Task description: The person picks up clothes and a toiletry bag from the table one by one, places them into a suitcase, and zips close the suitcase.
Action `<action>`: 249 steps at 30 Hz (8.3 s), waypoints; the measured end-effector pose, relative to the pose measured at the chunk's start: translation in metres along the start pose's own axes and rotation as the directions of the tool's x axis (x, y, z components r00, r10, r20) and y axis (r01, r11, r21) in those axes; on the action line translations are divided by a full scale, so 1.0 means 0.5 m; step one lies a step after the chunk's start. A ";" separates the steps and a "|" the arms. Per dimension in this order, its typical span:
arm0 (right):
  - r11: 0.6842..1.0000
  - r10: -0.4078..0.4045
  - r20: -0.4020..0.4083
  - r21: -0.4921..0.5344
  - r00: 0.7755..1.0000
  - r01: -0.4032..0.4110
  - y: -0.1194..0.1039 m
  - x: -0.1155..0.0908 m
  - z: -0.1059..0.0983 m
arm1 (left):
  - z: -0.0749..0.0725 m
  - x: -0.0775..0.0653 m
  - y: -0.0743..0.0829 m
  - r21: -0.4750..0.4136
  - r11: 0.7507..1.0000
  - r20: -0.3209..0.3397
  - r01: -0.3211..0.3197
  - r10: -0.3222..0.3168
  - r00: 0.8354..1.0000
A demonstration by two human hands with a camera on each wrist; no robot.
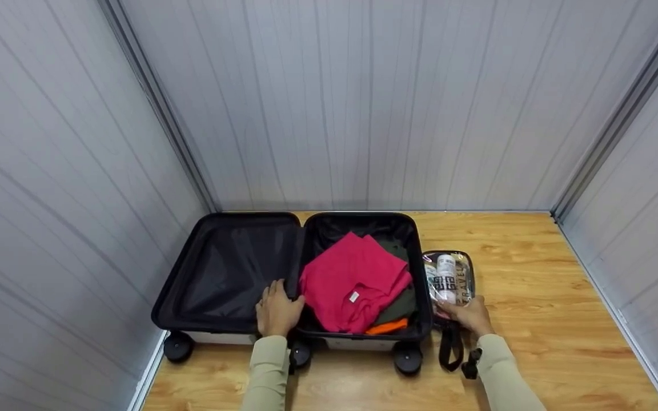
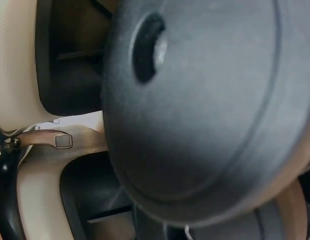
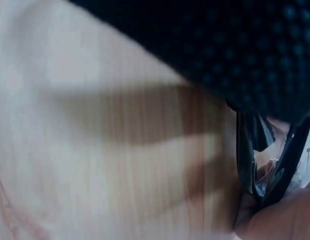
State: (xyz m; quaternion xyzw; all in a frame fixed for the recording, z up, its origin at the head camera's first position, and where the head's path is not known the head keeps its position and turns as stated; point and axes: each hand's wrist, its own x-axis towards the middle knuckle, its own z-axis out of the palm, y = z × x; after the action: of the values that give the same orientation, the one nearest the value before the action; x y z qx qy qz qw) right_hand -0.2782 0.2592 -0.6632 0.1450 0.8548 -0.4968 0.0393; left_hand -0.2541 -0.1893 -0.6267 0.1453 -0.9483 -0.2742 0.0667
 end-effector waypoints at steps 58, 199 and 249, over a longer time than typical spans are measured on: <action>0.939 0.069 0.104 0.330 0.992 -0.099 0.025 0.000 -0.006 | -0.010 -0.004 -0.012 -0.006 1.000 0.001 -0.005 0.005 1.000; 0.714 0.083 0.071 0.692 0.994 -0.109 -0.006 -0.020 -0.054 | -0.019 -0.004 -0.015 -0.015 1.000 -0.007 0.014 -0.014 1.000; 0.760 -0.033 0.014 0.650 0.999 0.016 -0.073 -0.034 -0.055 | -0.011 0.000 -0.014 -0.013 1.000 -0.044 -0.003 0.002 0.999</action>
State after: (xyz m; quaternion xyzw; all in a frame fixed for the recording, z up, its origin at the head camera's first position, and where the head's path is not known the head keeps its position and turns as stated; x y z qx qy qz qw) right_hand -0.2703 0.2624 -0.6150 0.1322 0.6313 -0.7641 -0.0095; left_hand -0.2511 -0.1975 -0.6256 0.1495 -0.9449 -0.2773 0.0887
